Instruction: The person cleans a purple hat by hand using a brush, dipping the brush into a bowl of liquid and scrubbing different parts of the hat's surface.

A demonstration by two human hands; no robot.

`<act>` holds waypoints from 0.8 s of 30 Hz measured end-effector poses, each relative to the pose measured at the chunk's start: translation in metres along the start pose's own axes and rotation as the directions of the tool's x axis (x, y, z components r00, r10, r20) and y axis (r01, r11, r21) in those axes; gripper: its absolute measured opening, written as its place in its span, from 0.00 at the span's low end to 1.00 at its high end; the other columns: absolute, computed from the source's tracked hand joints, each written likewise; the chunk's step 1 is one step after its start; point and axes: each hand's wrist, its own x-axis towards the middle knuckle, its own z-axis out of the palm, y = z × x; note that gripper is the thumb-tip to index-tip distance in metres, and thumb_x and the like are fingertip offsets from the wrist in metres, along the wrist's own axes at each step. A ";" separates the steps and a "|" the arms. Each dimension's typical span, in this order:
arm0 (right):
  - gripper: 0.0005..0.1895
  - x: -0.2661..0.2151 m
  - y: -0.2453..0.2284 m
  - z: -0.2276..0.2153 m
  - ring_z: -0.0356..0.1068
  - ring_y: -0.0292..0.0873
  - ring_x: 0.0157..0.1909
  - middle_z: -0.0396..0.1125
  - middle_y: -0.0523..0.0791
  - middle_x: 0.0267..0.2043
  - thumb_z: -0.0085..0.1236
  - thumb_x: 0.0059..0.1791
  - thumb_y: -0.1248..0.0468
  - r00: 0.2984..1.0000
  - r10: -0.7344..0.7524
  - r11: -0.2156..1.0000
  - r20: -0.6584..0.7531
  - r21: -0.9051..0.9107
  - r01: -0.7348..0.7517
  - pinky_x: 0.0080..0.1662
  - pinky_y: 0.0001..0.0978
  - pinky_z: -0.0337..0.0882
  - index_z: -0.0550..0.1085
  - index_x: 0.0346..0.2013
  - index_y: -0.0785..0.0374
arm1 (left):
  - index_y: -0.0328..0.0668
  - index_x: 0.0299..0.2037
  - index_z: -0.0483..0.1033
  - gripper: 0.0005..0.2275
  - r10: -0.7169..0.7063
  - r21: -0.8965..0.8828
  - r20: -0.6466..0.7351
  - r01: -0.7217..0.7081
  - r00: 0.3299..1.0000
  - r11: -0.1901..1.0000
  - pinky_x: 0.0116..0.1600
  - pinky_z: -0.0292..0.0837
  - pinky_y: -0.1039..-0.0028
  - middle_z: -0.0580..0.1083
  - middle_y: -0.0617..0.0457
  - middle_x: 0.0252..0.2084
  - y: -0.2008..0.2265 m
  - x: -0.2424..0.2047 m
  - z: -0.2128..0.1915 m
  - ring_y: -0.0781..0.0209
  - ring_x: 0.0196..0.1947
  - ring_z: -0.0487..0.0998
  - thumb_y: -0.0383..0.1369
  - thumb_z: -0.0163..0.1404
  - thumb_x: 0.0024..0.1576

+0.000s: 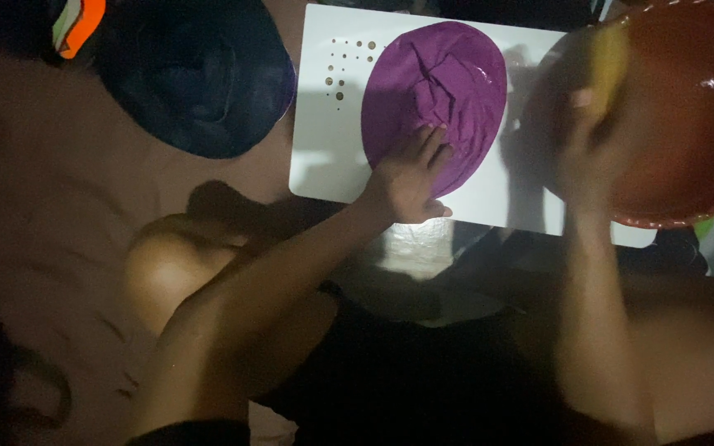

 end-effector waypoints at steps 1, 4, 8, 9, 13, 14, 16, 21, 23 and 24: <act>0.20 0.001 -0.018 0.009 0.58 0.58 0.65 0.59 0.60 0.63 0.46 0.61 0.62 1.000 -0.002 1.000 0.002 0.003 0.002 0.64 0.46 0.55 0.59 0.63 0.72 | 0.39 0.60 0.63 0.43 -0.004 0.002 -0.001 0.004 1.000 1.000 0.62 0.63 0.56 0.56 0.37 0.66 -0.002 0.001 -0.001 0.40 0.67 0.56 0.61 0.59 0.40; 0.23 -0.007 -0.066 0.031 0.64 0.62 0.47 0.65 0.61 0.50 0.38 0.59 0.56 0.950 -0.203 0.978 0.237 0.005 0.207 0.45 0.51 0.60 0.64 0.61 0.71 | 0.37 0.58 0.64 0.43 0.053 -0.028 0.002 -0.053 0.999 0.998 0.65 0.57 0.58 0.58 0.36 0.64 -0.005 0.001 -0.005 0.40 0.64 0.57 0.59 0.61 0.37; 0.23 -0.030 -0.070 0.056 0.65 0.65 0.53 0.62 0.56 0.52 0.45 0.56 0.51 0.871 0.075 0.994 0.486 -0.106 -0.027 0.47 0.62 0.67 0.63 0.64 0.54 | 0.41 0.65 0.59 0.44 0.018 0.028 0.186 -0.023 0.982 0.999 0.70 0.47 0.47 0.53 0.37 0.67 -0.004 -0.005 -0.010 0.39 0.69 0.51 0.58 0.61 0.42; 0.25 -0.035 -0.062 0.061 0.67 0.63 0.50 0.63 0.55 0.49 0.40 0.57 0.46 0.855 0.119 0.973 0.505 -0.232 0.001 0.43 0.60 0.69 0.64 0.63 0.54 | 0.44 0.67 0.56 0.47 -0.030 0.019 0.206 0.026 0.978 0.999 0.70 0.46 0.44 0.51 0.39 0.68 -0.002 -0.008 -0.011 0.40 0.70 0.49 0.58 0.62 0.41; 0.19 -0.027 -0.080 0.047 0.69 0.60 0.43 0.63 0.52 0.43 0.45 0.58 0.53 0.914 0.108 0.939 0.391 -0.343 0.036 0.38 0.51 0.70 0.63 0.63 0.52 | 0.50 0.70 0.51 0.48 -0.009 0.081 0.213 -0.009 0.977 0.997 0.71 0.42 0.48 0.48 0.42 0.71 -0.013 -0.007 -0.007 0.43 0.72 0.44 0.61 0.60 0.44; 0.20 -0.029 -0.084 0.046 0.69 0.61 0.42 0.62 0.54 0.42 0.43 0.58 0.53 0.917 0.088 0.974 0.390 -0.228 0.004 0.37 0.52 0.70 0.63 0.63 0.54 | 0.50 0.70 0.50 0.43 -0.047 -0.002 0.300 0.050 0.953 0.999 0.70 0.46 0.46 0.49 0.43 0.70 -0.014 -0.002 -0.016 0.42 0.71 0.47 0.56 0.58 0.48; 0.20 -0.030 -0.093 0.044 0.68 0.63 0.40 0.61 0.55 0.41 0.41 0.59 0.53 0.922 0.064 0.994 0.381 -0.110 -0.024 0.36 0.54 0.69 0.62 0.63 0.57 | 0.51 0.69 0.49 0.38 -0.075 -0.075 0.384 0.112 0.920 0.991 0.68 0.50 0.44 0.49 0.44 0.69 -0.022 0.008 -0.019 0.42 0.70 0.51 0.51 0.56 0.52; 0.28 -0.028 -0.085 0.033 0.66 0.67 0.46 0.62 0.67 0.52 0.36 0.60 0.47 0.855 0.327 0.919 0.403 0.074 -0.386 0.43 0.54 0.65 0.51 0.69 0.58 | 0.57 0.66 0.55 0.32 -0.139 -0.052 0.394 0.172 0.909 0.984 0.66 0.57 0.50 0.56 0.48 0.66 -0.048 0.017 0.011 0.44 0.68 0.57 0.54 0.52 0.54; 0.26 -0.031 -0.086 0.029 0.68 0.65 0.46 0.62 0.63 0.48 0.37 0.60 0.48 0.902 0.237 0.971 0.361 -0.046 -0.236 0.41 0.53 0.68 0.54 0.67 0.60 | 0.54 0.64 0.58 0.31 -0.151 -0.012 0.372 0.168 0.916 0.986 0.65 0.58 0.52 0.58 0.47 0.65 -0.042 0.018 -0.014 0.45 0.67 0.59 0.53 0.51 0.54; 0.23 -0.033 -0.087 0.025 0.70 0.64 0.45 0.62 0.59 0.45 0.37 0.60 0.50 0.932 0.138 0.981 0.337 -0.178 -0.081 0.39 0.53 0.71 0.58 0.64 0.62 | 0.51 0.63 0.61 0.29 -0.160 0.020 0.349 0.164 0.923 0.986 0.65 0.59 0.53 0.60 0.46 0.64 -0.038 0.018 -0.027 0.45 0.66 0.60 0.53 0.50 0.54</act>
